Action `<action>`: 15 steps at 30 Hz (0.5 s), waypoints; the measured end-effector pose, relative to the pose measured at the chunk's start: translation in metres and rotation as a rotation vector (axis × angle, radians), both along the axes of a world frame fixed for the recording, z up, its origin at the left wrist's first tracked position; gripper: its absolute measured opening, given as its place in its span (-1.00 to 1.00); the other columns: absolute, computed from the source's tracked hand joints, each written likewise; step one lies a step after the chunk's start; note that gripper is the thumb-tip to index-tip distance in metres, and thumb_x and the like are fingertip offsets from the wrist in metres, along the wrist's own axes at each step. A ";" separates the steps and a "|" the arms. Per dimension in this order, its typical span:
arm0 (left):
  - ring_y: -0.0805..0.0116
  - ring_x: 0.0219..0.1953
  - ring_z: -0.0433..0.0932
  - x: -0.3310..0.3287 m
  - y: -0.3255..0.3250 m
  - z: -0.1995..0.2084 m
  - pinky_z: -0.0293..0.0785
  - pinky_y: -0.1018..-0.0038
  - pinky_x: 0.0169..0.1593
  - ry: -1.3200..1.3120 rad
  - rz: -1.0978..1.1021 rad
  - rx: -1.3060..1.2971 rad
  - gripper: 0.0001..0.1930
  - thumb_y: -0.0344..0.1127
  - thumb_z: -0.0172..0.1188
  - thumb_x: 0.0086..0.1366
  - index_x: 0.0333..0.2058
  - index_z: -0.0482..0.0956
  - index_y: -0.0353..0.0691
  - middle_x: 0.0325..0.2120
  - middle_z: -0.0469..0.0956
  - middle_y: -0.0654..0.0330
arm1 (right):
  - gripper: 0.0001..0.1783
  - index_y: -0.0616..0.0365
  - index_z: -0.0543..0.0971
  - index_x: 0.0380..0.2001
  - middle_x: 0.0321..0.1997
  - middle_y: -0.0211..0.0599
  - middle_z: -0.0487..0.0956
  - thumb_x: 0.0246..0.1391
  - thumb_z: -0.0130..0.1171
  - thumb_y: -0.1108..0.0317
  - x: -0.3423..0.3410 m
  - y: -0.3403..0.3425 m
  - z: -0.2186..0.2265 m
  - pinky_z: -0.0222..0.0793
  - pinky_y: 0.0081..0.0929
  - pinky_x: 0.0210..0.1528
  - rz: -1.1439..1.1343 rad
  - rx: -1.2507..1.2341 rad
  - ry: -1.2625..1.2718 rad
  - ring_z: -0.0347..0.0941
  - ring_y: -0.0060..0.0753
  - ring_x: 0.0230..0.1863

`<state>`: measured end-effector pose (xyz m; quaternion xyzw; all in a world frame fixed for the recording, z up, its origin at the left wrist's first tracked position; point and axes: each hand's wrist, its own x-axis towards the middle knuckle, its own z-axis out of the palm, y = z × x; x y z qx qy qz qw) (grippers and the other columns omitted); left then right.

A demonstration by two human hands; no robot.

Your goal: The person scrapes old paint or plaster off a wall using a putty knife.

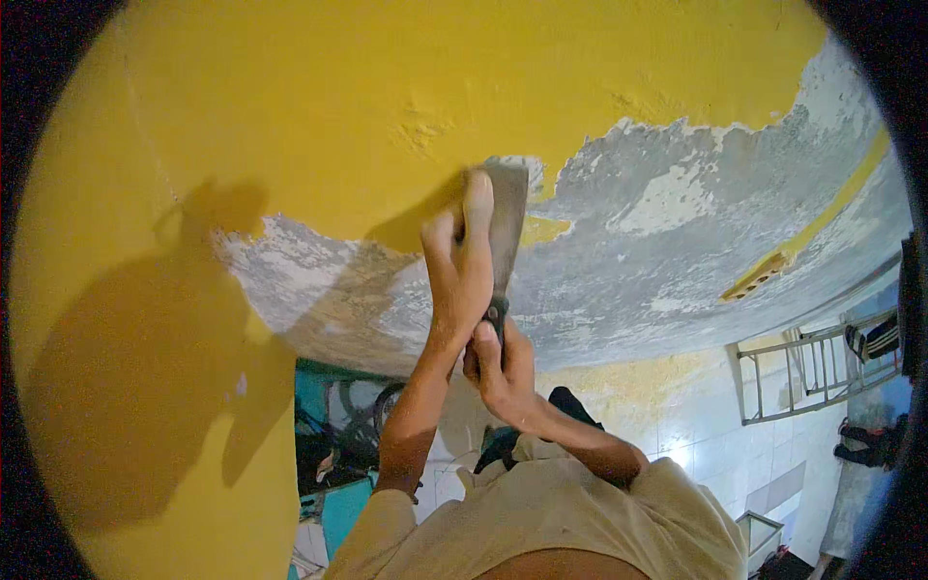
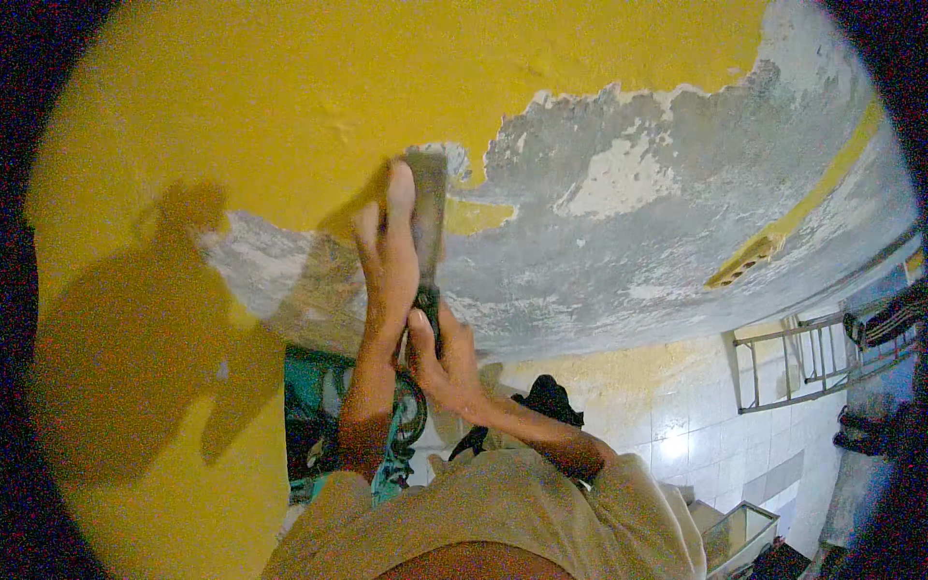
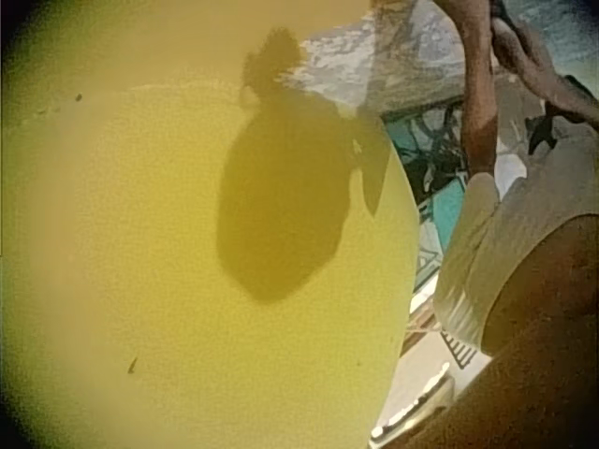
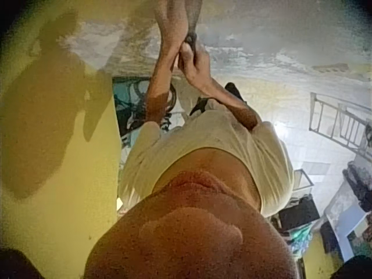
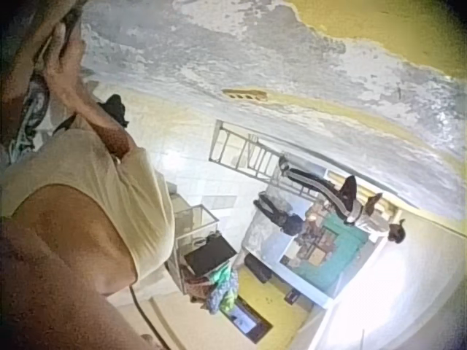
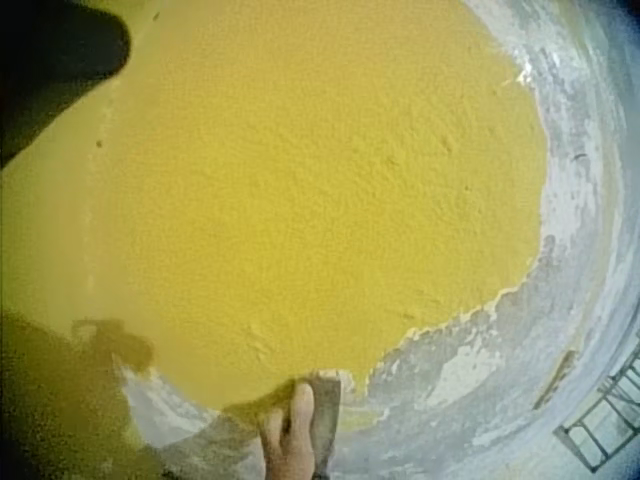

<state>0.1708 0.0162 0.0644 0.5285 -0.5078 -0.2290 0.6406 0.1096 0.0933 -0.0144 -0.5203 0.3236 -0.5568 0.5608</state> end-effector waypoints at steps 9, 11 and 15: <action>0.35 -0.39 0.44 0.028 0.001 -0.029 0.36 0.40 -0.25 -0.137 0.215 -0.269 -0.76 -0.26 0.00 0.29 -0.34 0.55 -0.32 -0.55 0.44 0.13 | -0.81 0.21 0.40 -0.32 -0.77 -0.42 0.32 0.19 -0.09 0.29 -0.049 -0.004 0.000 0.13 -0.56 -0.69 -0.050 -0.052 0.172 0.22 -0.65 -0.73; 0.20 -0.20 0.39 0.038 -0.001 -0.002 0.28 0.27 -0.09 -0.520 0.397 -0.408 -0.74 -0.24 0.02 0.27 -0.20 0.51 -0.30 -0.33 0.43 0.04 | -0.69 0.13 0.28 -0.58 -0.78 -0.52 0.29 0.21 -0.10 0.23 -0.069 -0.002 0.002 0.10 -0.63 -0.72 -0.141 -0.023 0.068 0.20 -0.69 -0.73; -0.17 0.25 -0.03 0.036 -0.012 0.003 -0.16 -0.06 0.23 -0.969 0.511 -0.502 -0.46 -0.13 0.07 0.22 0.15 0.27 -0.18 0.22 0.04 -0.09 | -0.63 0.07 0.25 -0.54 -0.76 -0.57 0.15 0.22 -0.11 0.06 -0.084 -0.003 -0.001 -0.09 -0.69 -0.76 -0.209 0.018 -0.048 0.03 -0.76 -0.78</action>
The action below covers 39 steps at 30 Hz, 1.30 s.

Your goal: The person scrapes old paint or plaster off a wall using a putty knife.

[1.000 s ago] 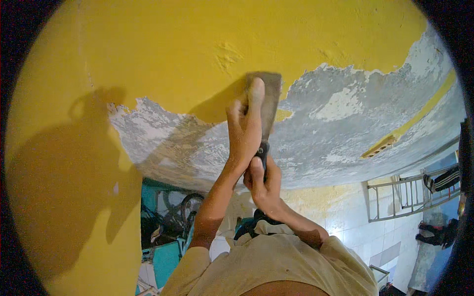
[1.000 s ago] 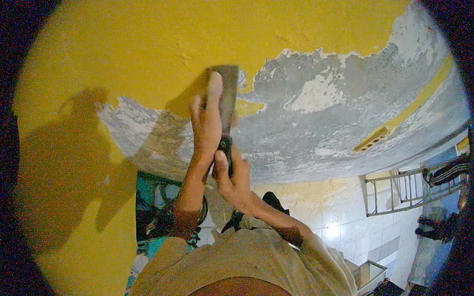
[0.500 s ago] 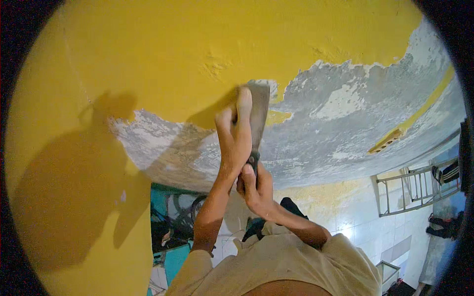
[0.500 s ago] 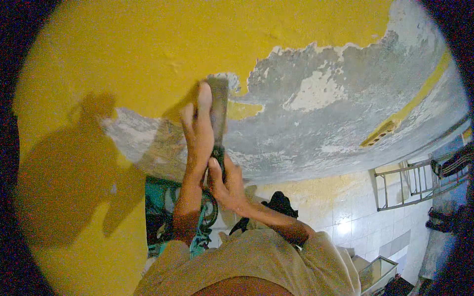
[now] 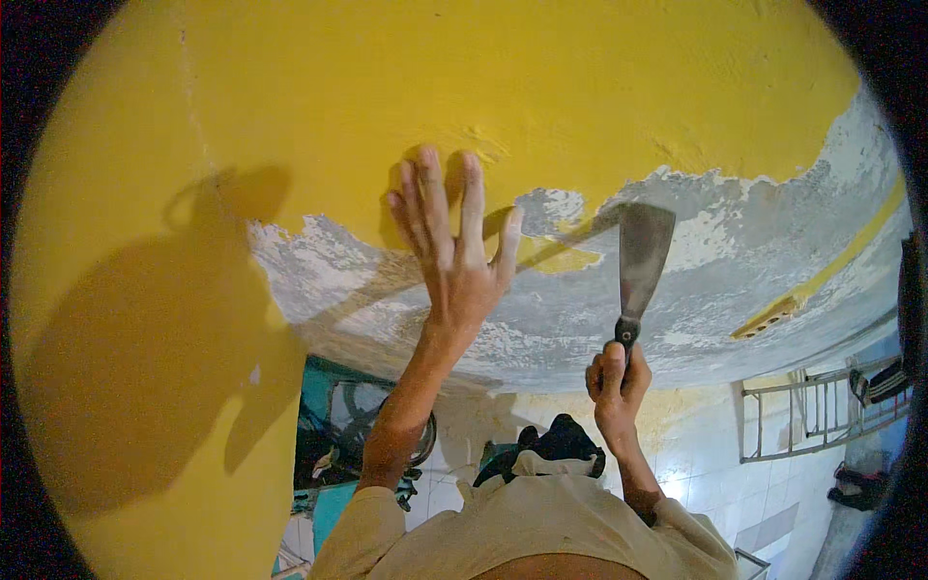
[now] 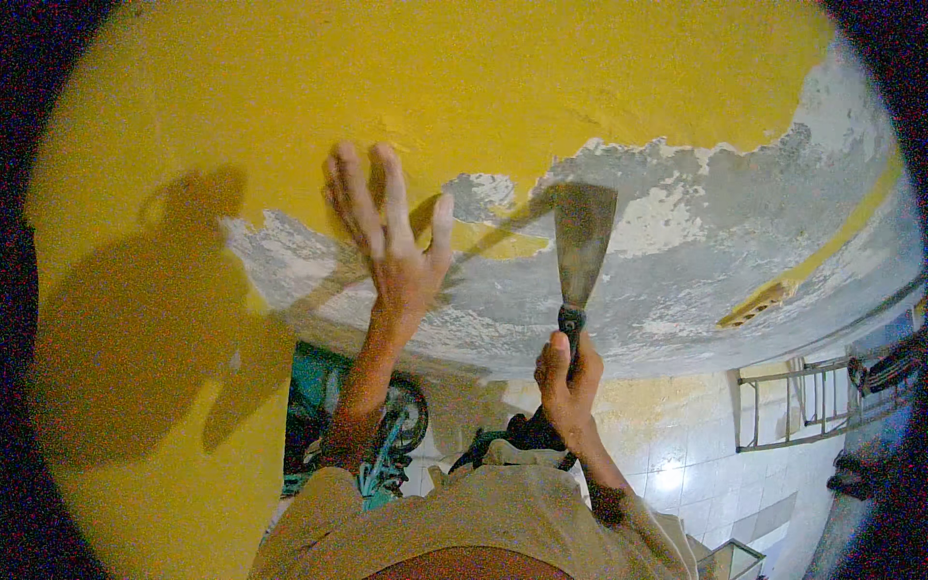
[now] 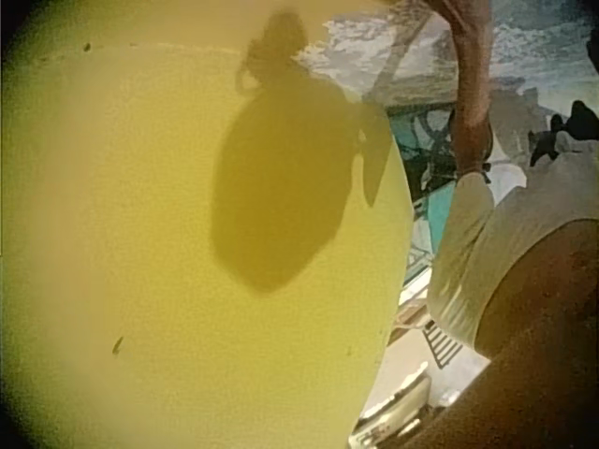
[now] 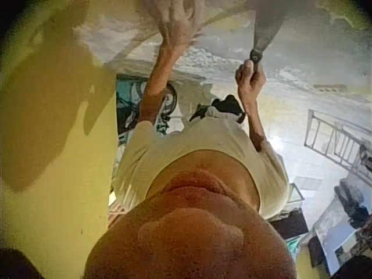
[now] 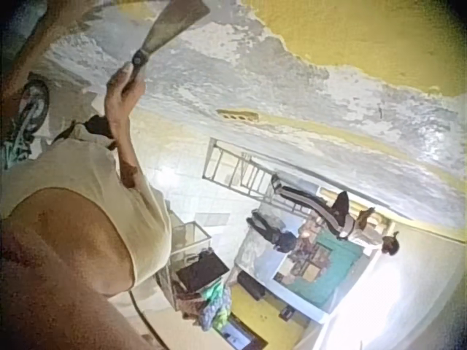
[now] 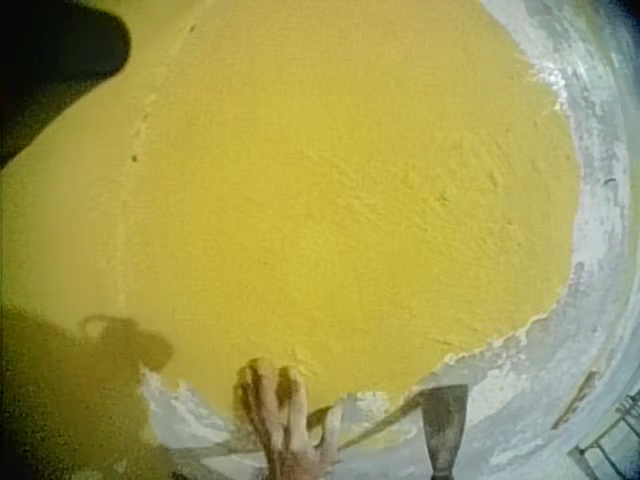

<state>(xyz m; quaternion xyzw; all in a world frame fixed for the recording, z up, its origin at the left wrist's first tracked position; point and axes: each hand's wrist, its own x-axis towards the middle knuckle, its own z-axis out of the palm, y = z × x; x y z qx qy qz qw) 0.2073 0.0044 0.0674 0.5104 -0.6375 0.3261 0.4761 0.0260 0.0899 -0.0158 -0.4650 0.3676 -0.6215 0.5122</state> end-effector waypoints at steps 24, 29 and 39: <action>0.54 -0.53 0.11 -0.070 0.014 -0.131 0.12 0.52 -0.47 0.840 -0.786 0.876 -0.64 -0.17 -0.10 0.35 -0.57 0.25 -0.29 -0.64 0.11 0.34 | -0.78 0.22 0.27 -0.21 -0.60 -0.40 0.36 0.25 -0.20 0.26 0.045 0.011 -0.129 0.22 -0.59 -0.57 0.249 0.056 -0.081 0.28 -0.58 -0.62; 0.61 -0.55 0.17 -0.084 0.007 -0.118 0.13 0.59 -0.48 0.905 -0.812 0.807 -0.64 -0.16 -0.10 0.35 -0.52 0.40 -0.31 -0.66 0.24 0.38 | -0.62 0.16 0.32 -0.34 -0.63 -0.48 0.30 0.28 -0.32 0.06 0.055 0.005 -0.125 0.09 -0.62 -0.66 0.113 0.131 -0.157 0.16 -0.65 -0.68; 0.54 -0.61 0.32 -0.094 -0.002 -0.069 0.23 0.55 -0.49 0.771 -0.759 0.827 -0.56 -0.08 -0.18 0.34 -0.48 0.56 -0.26 -0.65 0.48 0.29 | -0.59 0.19 0.32 -0.40 -0.75 -0.49 0.27 0.28 -0.31 0.05 0.049 -0.020 -0.086 0.09 -0.60 -0.70 0.051 0.004 -0.089 0.16 -0.66 -0.75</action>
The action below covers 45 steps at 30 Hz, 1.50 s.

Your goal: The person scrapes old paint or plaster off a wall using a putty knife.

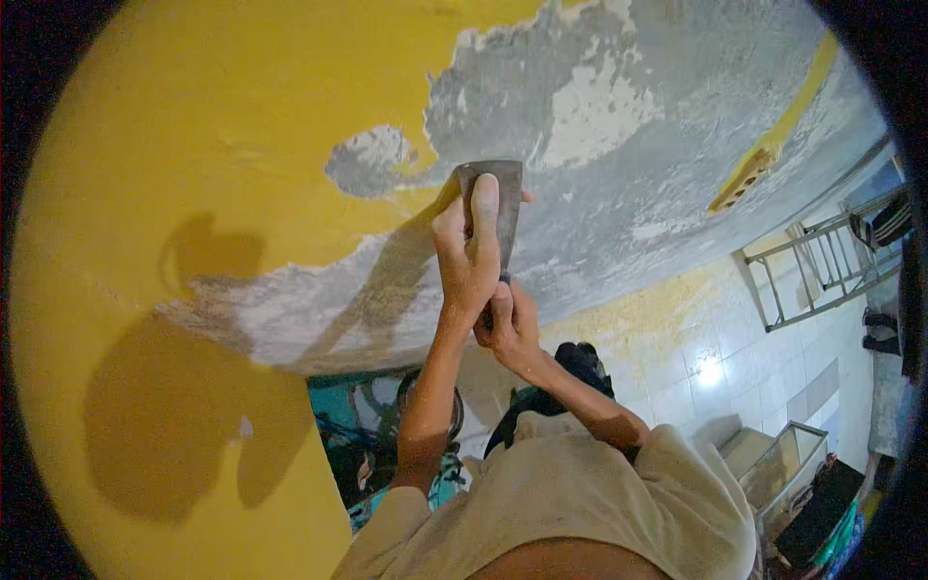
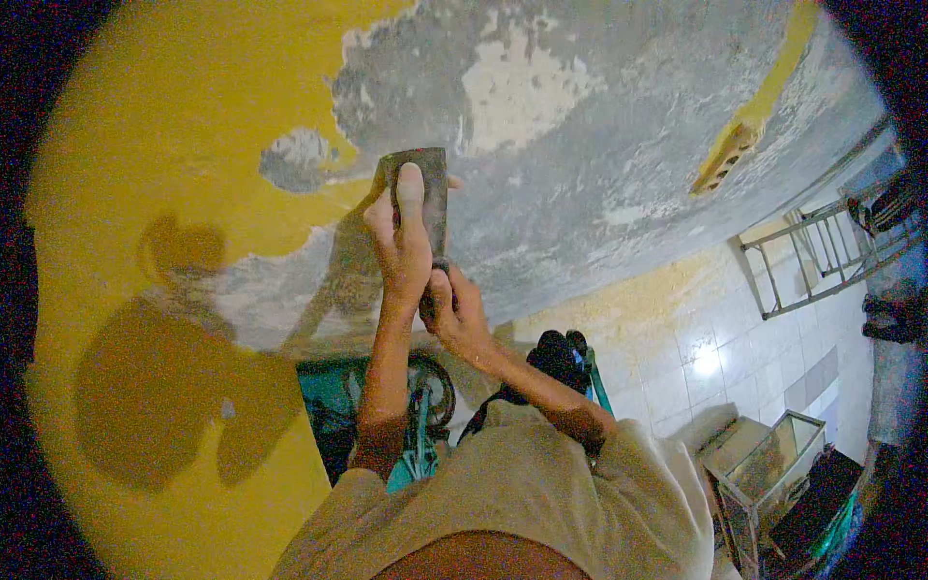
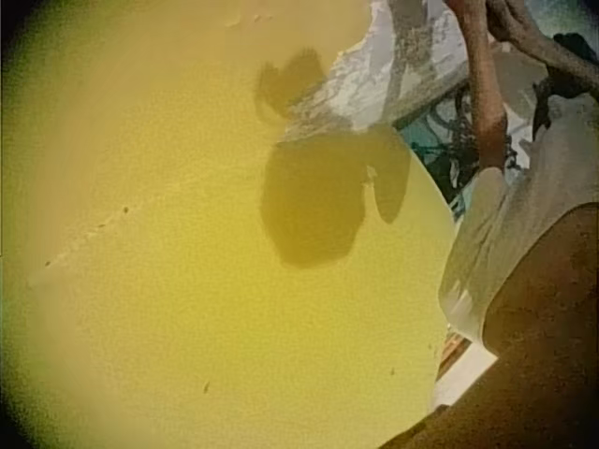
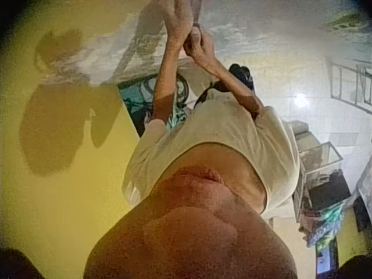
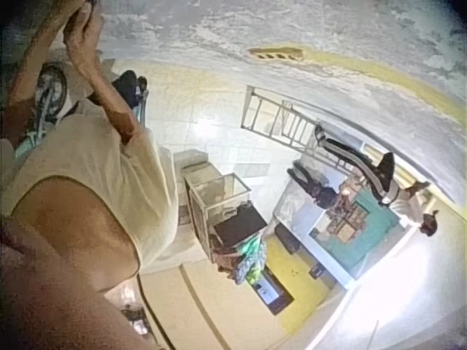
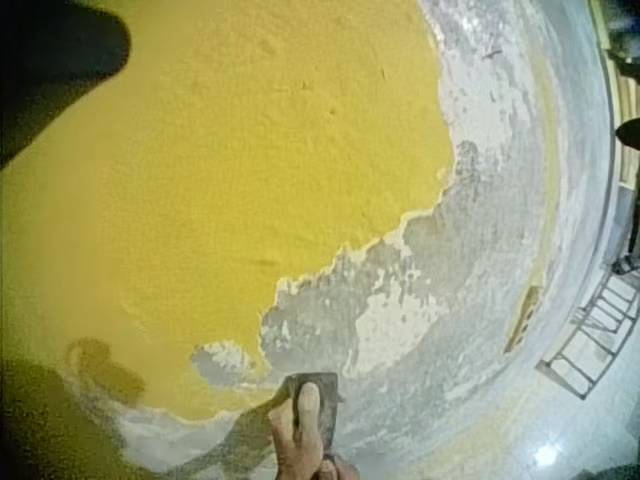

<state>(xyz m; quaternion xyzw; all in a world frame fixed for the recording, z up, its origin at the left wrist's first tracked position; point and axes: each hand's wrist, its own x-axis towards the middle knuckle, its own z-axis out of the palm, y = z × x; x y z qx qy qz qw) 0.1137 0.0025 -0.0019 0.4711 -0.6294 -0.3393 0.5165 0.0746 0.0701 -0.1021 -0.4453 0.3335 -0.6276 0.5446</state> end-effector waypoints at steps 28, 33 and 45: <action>0.59 -0.76 0.24 -0.022 0.002 0.008 0.15 0.60 -0.68 0.314 0.034 0.068 -0.46 0.09 -0.22 0.33 -0.55 0.52 -0.23 -0.71 0.40 0.34 | -0.67 0.22 0.38 -0.39 -0.74 -0.42 0.30 0.26 -0.23 0.19 -0.031 0.002 0.028 0.15 -0.56 -0.63 -0.101 -0.022 0.211 0.19 -0.64 -0.68; 0.61 -0.64 0.28 -0.026 0.000 -0.021 0.20 0.61 -0.51 0.276 0.027 -0.036 -0.48 0.04 -0.20 0.33 -0.54 0.53 -0.26 -0.69 0.42 0.33 | -0.63 0.20 0.38 -0.44 -0.74 -0.51 0.30 0.27 -0.25 0.14 -0.035 0.008 0.001 0.12 -0.59 -0.65 -0.082 0.013 0.199 0.17 -0.67 -0.70; 0.58 -0.66 0.29 -0.022 0.001 -0.026 0.23 0.59 -0.54 0.271 0.013 0.062 -0.51 0.06 -0.18 0.33 -0.52 0.48 -0.23 -0.63 0.45 0.29 | -0.62 0.20 0.36 -0.49 -0.75 -0.51 0.31 0.27 -0.24 0.15 -0.039 0.007 -0.001 0.12 -0.60 -0.67 -0.105 0.018 0.242 0.18 -0.68 -0.71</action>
